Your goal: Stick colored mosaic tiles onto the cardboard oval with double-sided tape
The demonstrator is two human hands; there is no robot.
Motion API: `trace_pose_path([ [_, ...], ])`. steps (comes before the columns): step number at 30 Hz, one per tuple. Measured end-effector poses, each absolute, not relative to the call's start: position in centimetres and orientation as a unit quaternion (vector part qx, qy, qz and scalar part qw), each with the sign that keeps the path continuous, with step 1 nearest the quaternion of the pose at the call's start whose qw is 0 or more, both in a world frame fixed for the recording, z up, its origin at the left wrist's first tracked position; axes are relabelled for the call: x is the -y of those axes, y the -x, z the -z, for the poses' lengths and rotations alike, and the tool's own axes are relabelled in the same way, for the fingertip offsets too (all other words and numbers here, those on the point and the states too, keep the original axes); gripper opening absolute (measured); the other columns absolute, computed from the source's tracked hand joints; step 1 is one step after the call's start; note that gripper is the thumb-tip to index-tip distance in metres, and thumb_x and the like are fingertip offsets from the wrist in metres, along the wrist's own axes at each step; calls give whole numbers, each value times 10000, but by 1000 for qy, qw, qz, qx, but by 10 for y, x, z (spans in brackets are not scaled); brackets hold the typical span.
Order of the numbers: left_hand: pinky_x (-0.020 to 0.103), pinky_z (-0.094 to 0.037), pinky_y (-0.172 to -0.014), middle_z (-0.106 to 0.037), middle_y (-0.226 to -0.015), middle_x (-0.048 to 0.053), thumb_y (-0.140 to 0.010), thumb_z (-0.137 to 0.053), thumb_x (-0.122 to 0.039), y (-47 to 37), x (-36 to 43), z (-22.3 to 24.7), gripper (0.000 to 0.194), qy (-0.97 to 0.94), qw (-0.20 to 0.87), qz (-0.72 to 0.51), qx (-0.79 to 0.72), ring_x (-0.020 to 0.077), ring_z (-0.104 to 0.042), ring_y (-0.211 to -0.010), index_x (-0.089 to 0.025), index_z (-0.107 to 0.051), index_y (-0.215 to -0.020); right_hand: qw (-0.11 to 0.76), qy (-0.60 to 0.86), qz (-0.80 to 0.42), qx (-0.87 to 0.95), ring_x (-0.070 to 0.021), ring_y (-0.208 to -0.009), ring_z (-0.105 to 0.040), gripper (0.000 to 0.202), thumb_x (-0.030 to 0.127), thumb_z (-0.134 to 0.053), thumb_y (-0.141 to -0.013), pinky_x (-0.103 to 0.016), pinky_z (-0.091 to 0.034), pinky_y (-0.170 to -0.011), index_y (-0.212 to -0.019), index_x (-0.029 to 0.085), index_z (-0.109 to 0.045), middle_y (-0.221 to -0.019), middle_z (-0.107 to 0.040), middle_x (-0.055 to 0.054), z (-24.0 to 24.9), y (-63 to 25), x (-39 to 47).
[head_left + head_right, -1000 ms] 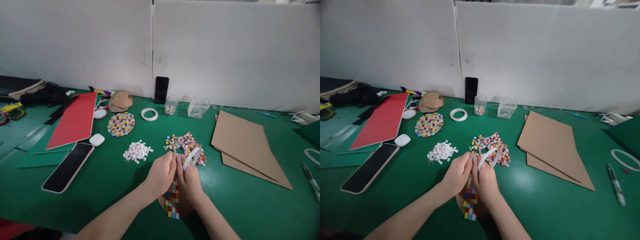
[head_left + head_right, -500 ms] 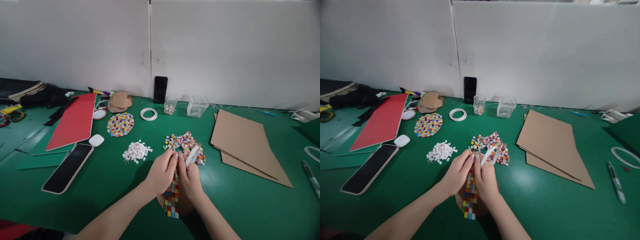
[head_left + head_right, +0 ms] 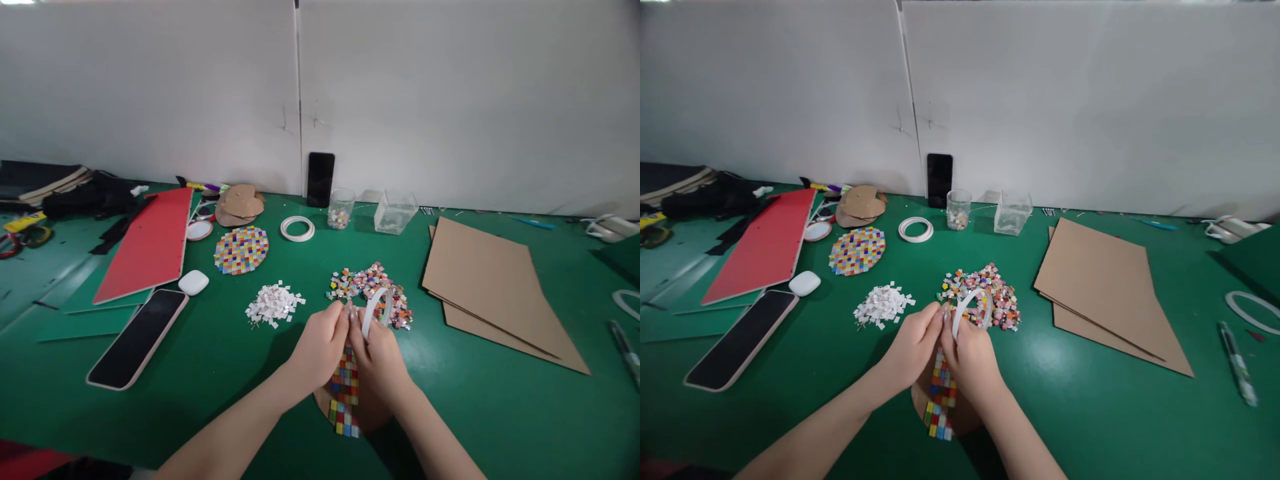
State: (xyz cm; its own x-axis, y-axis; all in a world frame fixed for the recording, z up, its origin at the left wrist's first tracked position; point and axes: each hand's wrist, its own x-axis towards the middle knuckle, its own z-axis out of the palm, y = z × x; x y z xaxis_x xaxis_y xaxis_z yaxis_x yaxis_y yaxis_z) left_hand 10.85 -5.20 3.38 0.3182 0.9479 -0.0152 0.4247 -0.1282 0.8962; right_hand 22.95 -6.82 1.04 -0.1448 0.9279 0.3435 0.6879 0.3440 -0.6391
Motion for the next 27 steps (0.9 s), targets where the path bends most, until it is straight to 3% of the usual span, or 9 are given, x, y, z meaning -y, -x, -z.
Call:
trace_pose_path([
  [11, 222, -354, -542, -445, -652, -23, -904, -350, -333, -105, 44, -36, 264, -594, 553, -361, -460, 109, -420, -596, -182, -450, -711, 383, 548, -270, 693, -134, -497, -473, 293, 298, -302, -927, -247, -346, -465, -689, 198, -440, -568, -493, -1, -22, -229, 67],
  [22, 242, -288, -520, -385, -624, -39, -922, -294, -237, -110, 51, -36, 234, -713, 406, -306, -483, 113, -392, -556, -201, -319, -693, 424, 563, -319, 634, -117, -510, -455, 307, 312, -297, -938, -249, -342, -496, -676, 201, -412, -584, -447, 21, -22, -227, 67],
  [27, 239, -274, -513, -375, -617, -42, -922, -295, -245, -111, 53, -33, 241, -717, 379, -318, -491, 108, -386, -546, -202, -294, -685, 415, 571, -282, 650, -137, -547, -474, 264, 306, -298, -933, -258, -355, -517, -712, 207, -404, -619, -472, 7, -21, -227, 68],
])
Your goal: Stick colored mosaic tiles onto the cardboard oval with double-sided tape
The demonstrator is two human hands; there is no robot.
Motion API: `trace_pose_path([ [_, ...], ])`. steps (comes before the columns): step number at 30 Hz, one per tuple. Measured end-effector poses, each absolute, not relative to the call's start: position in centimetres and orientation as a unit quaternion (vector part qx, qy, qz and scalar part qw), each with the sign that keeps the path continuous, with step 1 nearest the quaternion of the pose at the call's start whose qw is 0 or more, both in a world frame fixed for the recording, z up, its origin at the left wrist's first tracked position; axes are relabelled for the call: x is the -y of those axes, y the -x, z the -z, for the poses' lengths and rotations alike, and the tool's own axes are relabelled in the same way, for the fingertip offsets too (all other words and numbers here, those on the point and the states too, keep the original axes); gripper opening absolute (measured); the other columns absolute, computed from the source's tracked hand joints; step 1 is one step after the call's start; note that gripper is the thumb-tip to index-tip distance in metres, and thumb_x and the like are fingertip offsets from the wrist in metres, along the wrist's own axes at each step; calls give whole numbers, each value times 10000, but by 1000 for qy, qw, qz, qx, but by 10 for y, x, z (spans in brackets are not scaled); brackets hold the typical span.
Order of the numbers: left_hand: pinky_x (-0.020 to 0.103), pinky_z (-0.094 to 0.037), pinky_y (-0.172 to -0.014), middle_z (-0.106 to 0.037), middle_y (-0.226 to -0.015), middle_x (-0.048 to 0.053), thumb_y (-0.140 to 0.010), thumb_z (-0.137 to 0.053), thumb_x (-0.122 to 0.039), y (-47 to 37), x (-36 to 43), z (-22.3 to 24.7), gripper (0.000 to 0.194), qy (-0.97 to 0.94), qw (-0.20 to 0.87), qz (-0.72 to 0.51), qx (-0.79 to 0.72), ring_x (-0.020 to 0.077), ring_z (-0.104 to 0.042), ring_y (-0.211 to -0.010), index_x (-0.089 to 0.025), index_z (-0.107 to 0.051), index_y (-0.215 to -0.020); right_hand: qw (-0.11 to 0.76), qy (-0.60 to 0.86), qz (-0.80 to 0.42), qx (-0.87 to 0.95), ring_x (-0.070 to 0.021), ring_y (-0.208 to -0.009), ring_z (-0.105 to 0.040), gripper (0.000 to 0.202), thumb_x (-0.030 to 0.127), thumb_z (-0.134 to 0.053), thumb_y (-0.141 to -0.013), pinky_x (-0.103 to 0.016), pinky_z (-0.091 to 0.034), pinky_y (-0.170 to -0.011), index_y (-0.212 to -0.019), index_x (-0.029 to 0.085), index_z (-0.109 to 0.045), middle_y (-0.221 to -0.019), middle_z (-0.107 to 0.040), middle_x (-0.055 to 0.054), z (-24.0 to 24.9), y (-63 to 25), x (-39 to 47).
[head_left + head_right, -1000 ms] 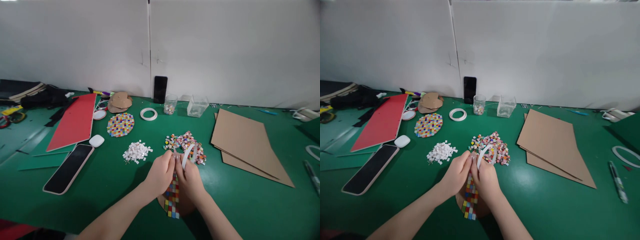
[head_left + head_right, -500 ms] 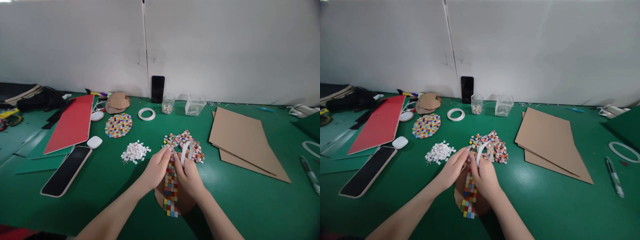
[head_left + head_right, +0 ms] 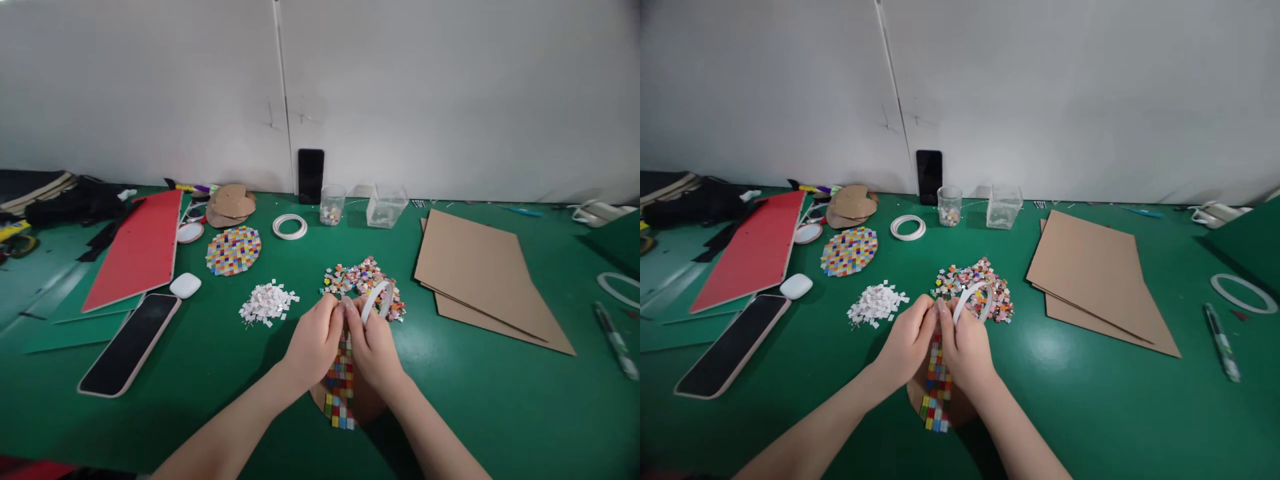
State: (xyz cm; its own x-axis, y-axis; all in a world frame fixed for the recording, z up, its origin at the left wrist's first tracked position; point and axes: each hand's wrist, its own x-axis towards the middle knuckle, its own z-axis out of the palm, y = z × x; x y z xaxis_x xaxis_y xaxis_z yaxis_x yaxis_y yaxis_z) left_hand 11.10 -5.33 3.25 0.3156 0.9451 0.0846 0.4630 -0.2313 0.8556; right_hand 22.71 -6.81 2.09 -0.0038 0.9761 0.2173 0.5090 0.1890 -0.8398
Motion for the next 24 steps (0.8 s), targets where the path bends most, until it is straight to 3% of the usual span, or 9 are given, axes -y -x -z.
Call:
trace_pose_path([
  [9, 237, -264, -516, -341, -601, -52, -919, -318, -273, -110, 51, -37, 262, -673, 468, -318, -475, 96, -330, -544, -196, -302, -670, 395, 588, -171, 685, -162, -507, -511, 240, 266, -271, -932, -259, -350, -468, -766, 200, -431, -636, -530, -28, -11, -228, 66],
  [18, 212, -144, -428, -253, -554, -86, -884, -375, -267, -102, 43, -42, 246, -430, 767, -289, -379, 34, -194, -410, -183, -324, -659, 370, 555, -62, 742, -182, -511, -553, 259, 232, -256, -934, -261, -348, -450, -790, 177, -465, -612, -564, -54, -11, -233, 62],
  [24, 182, -127, -394, -276, -537, -92, -885, -398, -230, -96, 39, -41, 217, -318, 862, -270, -288, 10, -170, -370, -161, -377, -681, 391, 548, -67, 737, -148, -434, -472, 264, 224, -267, -933, -260, -317, -431, -728, 199, -432, -552, -503, -9, -17, -231, 63],
])
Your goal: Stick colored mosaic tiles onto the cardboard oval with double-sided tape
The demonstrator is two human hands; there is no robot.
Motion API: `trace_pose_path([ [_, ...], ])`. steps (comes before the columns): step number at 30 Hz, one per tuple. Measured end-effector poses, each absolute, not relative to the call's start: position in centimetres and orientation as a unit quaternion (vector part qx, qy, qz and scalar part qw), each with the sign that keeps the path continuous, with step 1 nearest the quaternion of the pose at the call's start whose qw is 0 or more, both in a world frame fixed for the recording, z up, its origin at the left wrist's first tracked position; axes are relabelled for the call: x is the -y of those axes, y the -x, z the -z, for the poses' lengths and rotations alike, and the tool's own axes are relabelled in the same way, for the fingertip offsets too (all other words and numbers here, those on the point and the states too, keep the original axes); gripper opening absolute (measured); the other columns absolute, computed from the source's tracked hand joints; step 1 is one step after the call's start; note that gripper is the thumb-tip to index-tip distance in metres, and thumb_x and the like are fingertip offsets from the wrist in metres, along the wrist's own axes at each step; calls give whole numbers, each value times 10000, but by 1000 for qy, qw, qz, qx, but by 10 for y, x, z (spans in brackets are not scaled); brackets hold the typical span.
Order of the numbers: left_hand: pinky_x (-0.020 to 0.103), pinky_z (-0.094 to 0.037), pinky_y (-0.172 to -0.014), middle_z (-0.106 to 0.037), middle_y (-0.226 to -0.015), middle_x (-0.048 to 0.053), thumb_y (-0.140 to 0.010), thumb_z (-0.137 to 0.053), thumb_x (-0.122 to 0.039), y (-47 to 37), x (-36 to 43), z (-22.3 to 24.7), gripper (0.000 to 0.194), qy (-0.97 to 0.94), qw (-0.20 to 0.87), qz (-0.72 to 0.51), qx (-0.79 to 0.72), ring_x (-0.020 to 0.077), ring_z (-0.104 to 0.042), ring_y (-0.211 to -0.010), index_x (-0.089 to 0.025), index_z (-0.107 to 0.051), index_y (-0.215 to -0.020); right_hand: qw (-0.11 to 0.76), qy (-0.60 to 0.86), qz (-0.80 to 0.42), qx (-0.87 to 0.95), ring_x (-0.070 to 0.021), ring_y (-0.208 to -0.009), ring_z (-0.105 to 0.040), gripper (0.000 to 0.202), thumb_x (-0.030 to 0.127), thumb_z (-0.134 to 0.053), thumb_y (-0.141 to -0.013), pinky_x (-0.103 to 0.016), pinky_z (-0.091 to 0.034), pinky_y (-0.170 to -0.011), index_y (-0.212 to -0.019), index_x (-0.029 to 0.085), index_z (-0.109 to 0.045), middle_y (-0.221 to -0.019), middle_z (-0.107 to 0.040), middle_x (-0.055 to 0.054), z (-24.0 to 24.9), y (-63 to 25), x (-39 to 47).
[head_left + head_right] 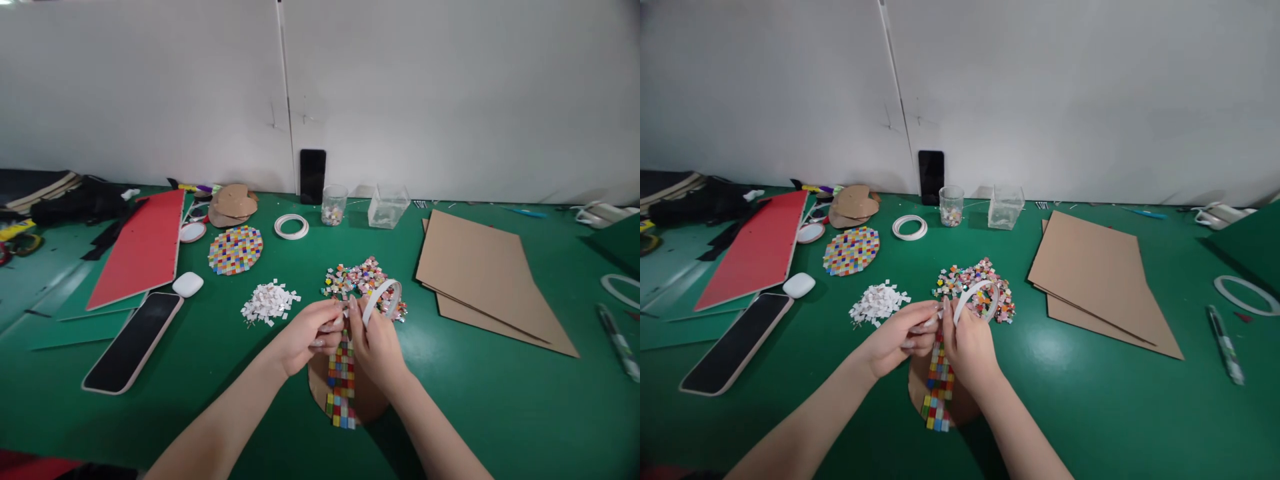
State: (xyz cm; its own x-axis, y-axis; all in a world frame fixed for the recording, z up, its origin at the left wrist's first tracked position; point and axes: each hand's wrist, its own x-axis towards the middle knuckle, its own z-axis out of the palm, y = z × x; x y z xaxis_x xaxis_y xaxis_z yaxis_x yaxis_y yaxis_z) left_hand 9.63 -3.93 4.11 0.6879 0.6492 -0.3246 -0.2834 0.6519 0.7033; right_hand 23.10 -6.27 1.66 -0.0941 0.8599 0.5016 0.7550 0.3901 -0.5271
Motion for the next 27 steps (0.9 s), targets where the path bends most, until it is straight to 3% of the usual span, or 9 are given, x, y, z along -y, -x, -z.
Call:
trace_pose_path([
  [9, 160, -133, -368, -266, -523, -99, -866, -446, -217, -96, 37, -38, 167, -261, 893, -270, -250, 6, -162, -354, -152, -412, -716, 419, 554, -133, 707, -139, -452, -433, 226, 224, -305, -919, -262, -298, -456, -711, 216, -393, -562, -446, 20, -16, -230, 64],
  [18, 176, -135, -391, -282, -523, -95, -869, -466, -316, -101, 43, -49, 259, -376, 794, -321, -354, 4, -211, -367, -160, -394, -675, 515, 530, -357, 571, -115, -533, -447, 254, 295, -323, -942, -241, -330, -497, -710, 214, -387, -605, -452, 34, -17, -221, 70],
  [27, 187, -126, -386, -283, -512, -99, -849, -465, -284, -105, 47, -48, 256, -351, 808, -322, -347, 5, -206, -357, -167, -370, -642, 507, 517, -376, 578, -109, -507, -388, 287, 307, -337, -941, -243, -325, -492, -671, 215, -371, -577, -399, 46, -18, -222, 68],
])
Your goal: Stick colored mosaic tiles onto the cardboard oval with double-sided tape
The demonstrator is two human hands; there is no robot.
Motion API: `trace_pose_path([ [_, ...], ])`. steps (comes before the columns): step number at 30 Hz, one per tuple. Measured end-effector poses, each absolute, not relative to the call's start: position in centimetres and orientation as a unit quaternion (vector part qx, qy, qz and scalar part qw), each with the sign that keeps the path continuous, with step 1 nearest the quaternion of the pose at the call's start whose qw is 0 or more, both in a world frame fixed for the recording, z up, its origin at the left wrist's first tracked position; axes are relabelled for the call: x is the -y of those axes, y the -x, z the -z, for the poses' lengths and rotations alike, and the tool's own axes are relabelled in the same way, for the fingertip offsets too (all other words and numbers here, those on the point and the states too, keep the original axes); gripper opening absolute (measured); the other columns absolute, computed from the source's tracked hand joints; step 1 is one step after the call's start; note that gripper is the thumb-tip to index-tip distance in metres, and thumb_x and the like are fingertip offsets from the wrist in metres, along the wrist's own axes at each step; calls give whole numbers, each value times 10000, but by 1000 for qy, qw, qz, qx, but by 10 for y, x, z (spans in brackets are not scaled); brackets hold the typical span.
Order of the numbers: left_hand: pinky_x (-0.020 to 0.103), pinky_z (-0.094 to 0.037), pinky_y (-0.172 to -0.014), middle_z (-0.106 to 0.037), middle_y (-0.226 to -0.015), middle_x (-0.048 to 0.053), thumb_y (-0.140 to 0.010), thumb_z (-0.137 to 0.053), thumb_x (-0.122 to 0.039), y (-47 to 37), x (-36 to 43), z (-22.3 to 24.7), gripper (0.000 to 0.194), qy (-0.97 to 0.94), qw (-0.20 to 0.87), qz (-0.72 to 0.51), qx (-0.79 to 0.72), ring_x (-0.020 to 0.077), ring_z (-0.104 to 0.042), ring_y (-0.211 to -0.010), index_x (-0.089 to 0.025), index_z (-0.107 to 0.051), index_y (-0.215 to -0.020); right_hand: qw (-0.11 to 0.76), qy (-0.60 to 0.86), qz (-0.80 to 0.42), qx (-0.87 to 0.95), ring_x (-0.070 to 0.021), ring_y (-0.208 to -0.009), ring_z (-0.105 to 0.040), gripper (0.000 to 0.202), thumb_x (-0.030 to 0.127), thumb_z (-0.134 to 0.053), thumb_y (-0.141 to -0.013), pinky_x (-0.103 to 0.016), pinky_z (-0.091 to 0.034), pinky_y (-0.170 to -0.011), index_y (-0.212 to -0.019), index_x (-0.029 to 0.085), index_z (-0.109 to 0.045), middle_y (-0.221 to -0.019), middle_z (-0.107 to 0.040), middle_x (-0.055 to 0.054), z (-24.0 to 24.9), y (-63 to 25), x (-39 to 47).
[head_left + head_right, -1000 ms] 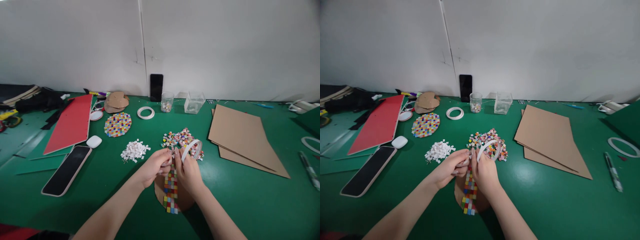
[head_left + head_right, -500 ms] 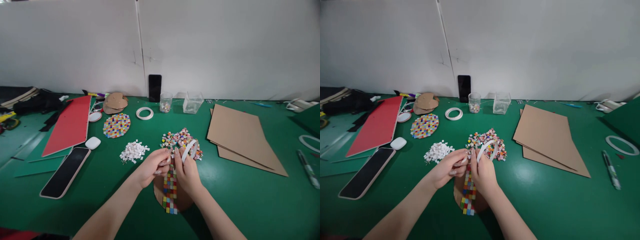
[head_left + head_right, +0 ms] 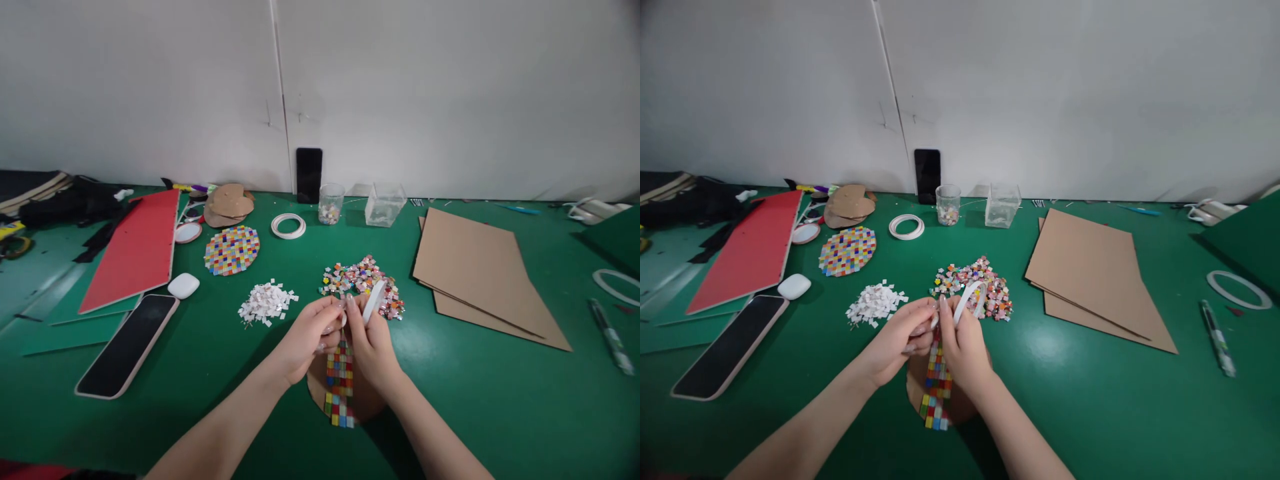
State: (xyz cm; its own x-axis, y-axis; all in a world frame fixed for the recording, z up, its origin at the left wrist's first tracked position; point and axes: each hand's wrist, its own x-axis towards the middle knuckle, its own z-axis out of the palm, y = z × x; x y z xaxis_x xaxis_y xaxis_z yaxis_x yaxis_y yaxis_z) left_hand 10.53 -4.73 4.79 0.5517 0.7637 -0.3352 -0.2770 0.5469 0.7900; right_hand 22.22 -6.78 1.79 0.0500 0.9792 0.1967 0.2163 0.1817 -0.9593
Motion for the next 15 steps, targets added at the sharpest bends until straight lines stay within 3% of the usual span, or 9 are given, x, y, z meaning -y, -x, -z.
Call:
trace_pose_path([
  [6, 170, -125, -357, -278, -513, -97, -848, -442, -210, -103, 46, -45, 226, -288, 844, -341, -299, 4, -164, -349, -158, -380, -637, 492, 502, -365, 610, -105, -513, -384, 277, 303, -340, -939, -239, -308, -493, -687, 207, -399, -585, -409, 46, -18, -225, 67],
  [15, 160, -115, -333, -242, -510, -100, -846, -453, -220, -103, 44, -47, 231, -256, 862, -338, -276, 13, -111, -354, -161, -378, -635, 495, 499, -392, 593, -98, -490, -350, 298, 340, -339, -937, -228, -308, -468, -676, 205, -385, -565, -372, 54, -19, -226, 68],
])
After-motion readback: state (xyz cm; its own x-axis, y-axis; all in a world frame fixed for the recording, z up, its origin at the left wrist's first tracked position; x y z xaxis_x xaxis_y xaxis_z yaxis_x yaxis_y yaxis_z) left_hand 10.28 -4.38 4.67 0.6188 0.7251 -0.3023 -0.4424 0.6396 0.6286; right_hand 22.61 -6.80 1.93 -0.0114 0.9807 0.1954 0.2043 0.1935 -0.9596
